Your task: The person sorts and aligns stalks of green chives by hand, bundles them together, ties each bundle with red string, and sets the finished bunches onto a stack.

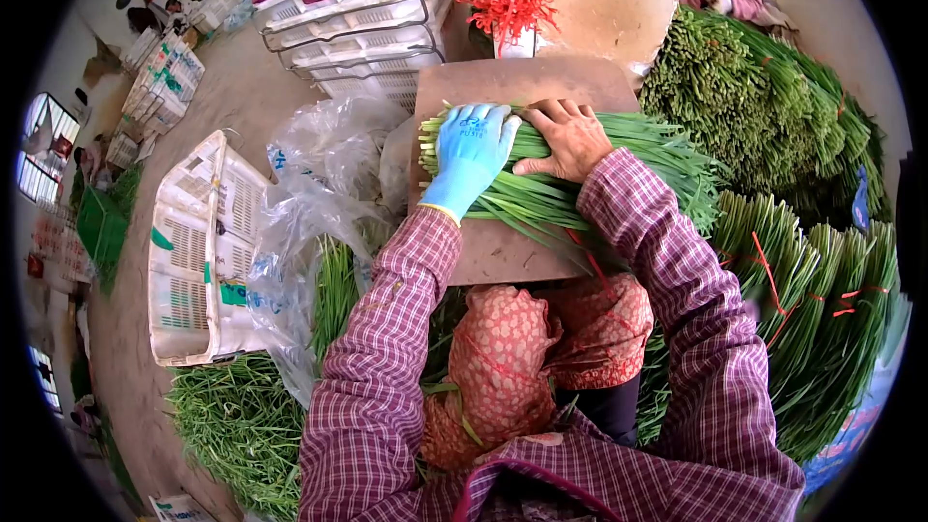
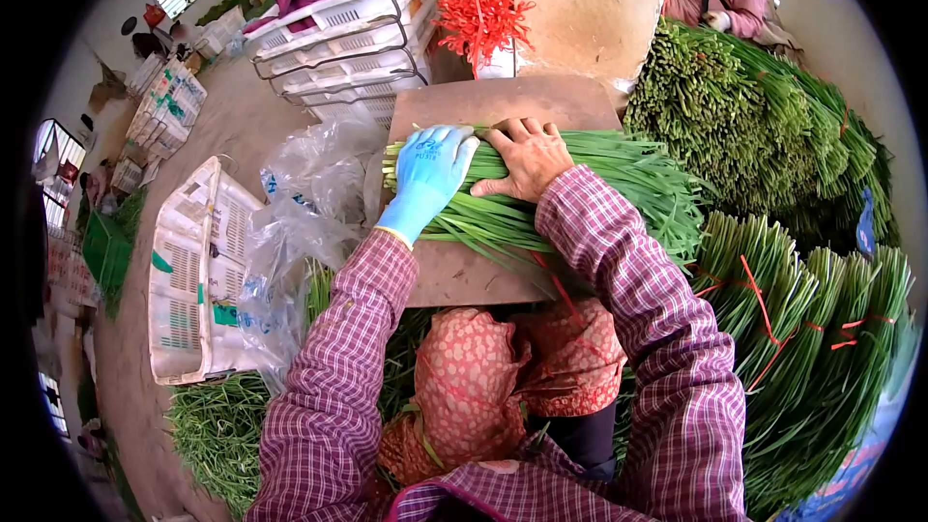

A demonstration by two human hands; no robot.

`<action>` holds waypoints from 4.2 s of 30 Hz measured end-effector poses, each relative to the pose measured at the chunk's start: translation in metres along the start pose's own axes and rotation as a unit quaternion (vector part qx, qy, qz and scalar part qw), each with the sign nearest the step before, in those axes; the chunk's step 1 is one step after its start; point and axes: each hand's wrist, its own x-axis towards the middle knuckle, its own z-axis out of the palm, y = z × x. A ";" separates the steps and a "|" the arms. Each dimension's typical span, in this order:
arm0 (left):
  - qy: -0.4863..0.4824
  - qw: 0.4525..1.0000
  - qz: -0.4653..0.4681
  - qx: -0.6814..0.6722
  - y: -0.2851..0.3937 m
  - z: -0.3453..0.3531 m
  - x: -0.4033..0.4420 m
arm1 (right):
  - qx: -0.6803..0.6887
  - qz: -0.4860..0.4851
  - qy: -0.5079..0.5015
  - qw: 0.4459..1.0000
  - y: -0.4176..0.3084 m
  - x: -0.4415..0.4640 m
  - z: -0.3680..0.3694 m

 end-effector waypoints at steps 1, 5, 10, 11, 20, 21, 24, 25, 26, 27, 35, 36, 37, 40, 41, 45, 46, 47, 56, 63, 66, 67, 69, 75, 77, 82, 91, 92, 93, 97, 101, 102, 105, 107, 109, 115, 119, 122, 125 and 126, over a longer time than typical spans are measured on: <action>-0.030 0.999 -0.009 -0.009 0.000 0.002 0.000 | 0.017 0.009 -0.013 1.000 0.002 -0.003 0.004; -0.094 0.993 0.045 -0.051 -0.010 -0.016 -0.002 | 0.028 0.012 0.001 1.000 0.003 -0.006 0.011; -0.224 0.961 0.160 -0.006 -0.010 -0.060 -0.022 | 0.019 -0.008 0.004 1.000 0.000 -0.007 0.007; -0.237 0.951 0.190 0.054 -0.008 -0.060 -0.024 | 0.029 -0.008 -0.006 1.000 0.001 -0.006 0.008; -0.208 0.975 0.069 0.039 -0.003 -0.034 -0.008 | 0.044 -0.009 0.074 0.996 0.008 -0.019 -0.044; -0.235 0.970 0.052 0.046 -0.001 -0.036 -0.004 | 0.078 -0.039 0.137 0.987 0.007 -0.029 -0.053; -0.233 0.970 0.042 0.057 -0.005 -0.031 0.003 | 0.113 0.028 0.114 0.987 -0.019 -0.085 -0.076; -0.243 0.969 0.035 0.040 -0.007 -0.031 0.005 | 0.106 0.034 0.105 0.988 -0.027 -0.103 -0.074; -0.253 0.967 0.028 0.022 -0.008 -0.031 0.008 | 0.088 0.059 0.071 0.992 -0.033 -0.121 -0.067; -0.267 0.964 0.005 0.020 -0.008 -0.031 0.010 | 0.078 0.076 0.060 0.992 -0.039 -0.135 -0.060; -0.265 0.964 -0.002 0.018 -0.006 -0.033 0.012 | -0.079 0.173 -0.082 0.978 -0.053 -0.145 -0.018; -0.269 0.963 -0.004 0.018 -0.007 -0.033 0.011 | -0.079 0.172 -0.080 0.979 -0.057 -0.140 -0.018; -0.267 0.964 -0.006 0.019 -0.008 -0.034 0.011 | -0.070 0.176 -0.123 0.974 -0.062 -0.135 -0.016; -0.264 0.964 0.003 0.016 -0.009 -0.032 0.012 | -0.005 0.142 -0.251 0.957 -0.083 -0.112 -0.019; -0.262 0.965 -0.002 0.013 -0.011 -0.030 0.012 | -0.002 0.098 -0.239 0.966 -0.099 -0.103 -0.016; -0.235 0.971 0.018 0.031 -0.012 -0.026 0.006 | 0.083 -0.011 -0.072 0.994 -0.147 -0.053 0.021; -0.235 0.971 0.016 0.034 -0.012 -0.027 0.004 | 0.088 -0.006 -0.034 0.995 -0.149 -0.042 0.020; -0.234 0.972 0.018 0.030 -0.011 -0.028 0.001 | 0.110 0.022 -0.028 0.993 -0.145 -0.036 0.016; -0.277 0.959 0.035 -0.041 -0.011 -0.049 -0.005 | 0.439 0.189 0.046 0.877 -0.063 -0.009 -0.025; -0.304 0.951 0.040 -0.044 -0.007 -0.051 -0.006 | 0.658 0.231 -0.074 0.713 -0.044 0.001 -0.025; -0.254 0.966 0.036 0.027 0.002 -0.037 -0.022 | 0.494 0.194 -0.049 0.846 -0.051 -0.005 -0.038; -0.218 0.975 0.042 0.033 0.002 -0.033 -0.028 | 0.363 0.103 0.038 0.925 -0.052 -0.004 -0.033; -0.228 0.972 0.026 0.043 0.008 -0.037 -0.029 | 0.186 0.076 0.090 0.975 -0.054 -0.002 -0.032; -0.169 0.985 0.025 0.017 0.011 -0.033 -0.043 | 0.155 0.005 0.165 0.974 -0.032 0.033 -0.022; -0.180 0.983 0.025 0.011 0.013 -0.037 -0.039 | 0.191 0.008 0.156 0.969 -0.028 0.031 -0.019; -0.181 0.983 0.040 0.003 0.009 -0.033 -0.036 | 0.265 0.045 0.150 0.952 -0.022 -0.004 -0.029; -0.108 0.989 0.094 -0.045 -0.009 -0.021 -0.044 | 0.109 -0.111 0.127 0.980 -0.068 -0.038 -0.023; -0.108 0.989 0.095 -0.043 -0.011 -0.016 -0.046 | 0.108 -0.119 0.152 0.975 -0.073 -0.034 -0.018; -0.090 0.990 0.097 -0.055 -0.011 -0.015 -0.047 | 0.114 -0.110 0.160 0.974 -0.077 -0.031 -0.015; -0.125 0.988 0.047 -0.076 -0.004 -0.021 -0.045 | 0.081 -0.108 0.161 0.978 -0.067 -0.018 -0.015; -0.162 0.986 0.013 -0.040 0.004 -0.031 -0.042 | 0.154 -0.060 0.141 0.976 -0.036 0.004 -0.003; -0.147 0.987 0.015 -0.058 0.002 -0.034 -0.040 | 0.195 -0.023 0.118 0.974 -0.032 0.006 -0.002; -0.144 0.945 -0.058 -0.287 -0.017 -0.046 -0.025 | 0.268 0.040 0.093 0.958 -0.030 0.002 0.006; -0.096 0.960 -0.079 -0.249 -0.026 -0.051 -0.001 | 0.265 0.034 0.144 0.953 -0.033 -0.002 0.009; -0.084 0.975 -0.068 -0.196 -0.044 -0.039 0.027 | 0.258 0.047 0.141 0.955 -0.036 -0.006 0.012; -0.307 0.943 -0.126 0.012 -0.073 0.032 0.072 | 0.263 0.064 0.147 0.951 -0.041 -0.010 0.014; -0.396 0.909 -0.116 0.059 -0.062 0.030 0.061 | 0.249 0.078 0.151 0.954 -0.044 -0.012 0.014; -0.376 0.917 -0.127 0.039 -0.041 0.004 0.039 | 0.251 0.095 0.146 0.952 -0.045 -0.011 0.011; -0.208 0.975 -0.079 -0.012 -0.033 -0.006 0.009 | 0.134 0.009 0.167 0.977 -0.044 -0.008 0.003; -0.209 0.975 -0.080 -0.012 -0.037 -0.002 0.007 | 0.135 0.009 0.166 0.977 -0.041 -0.005 0.002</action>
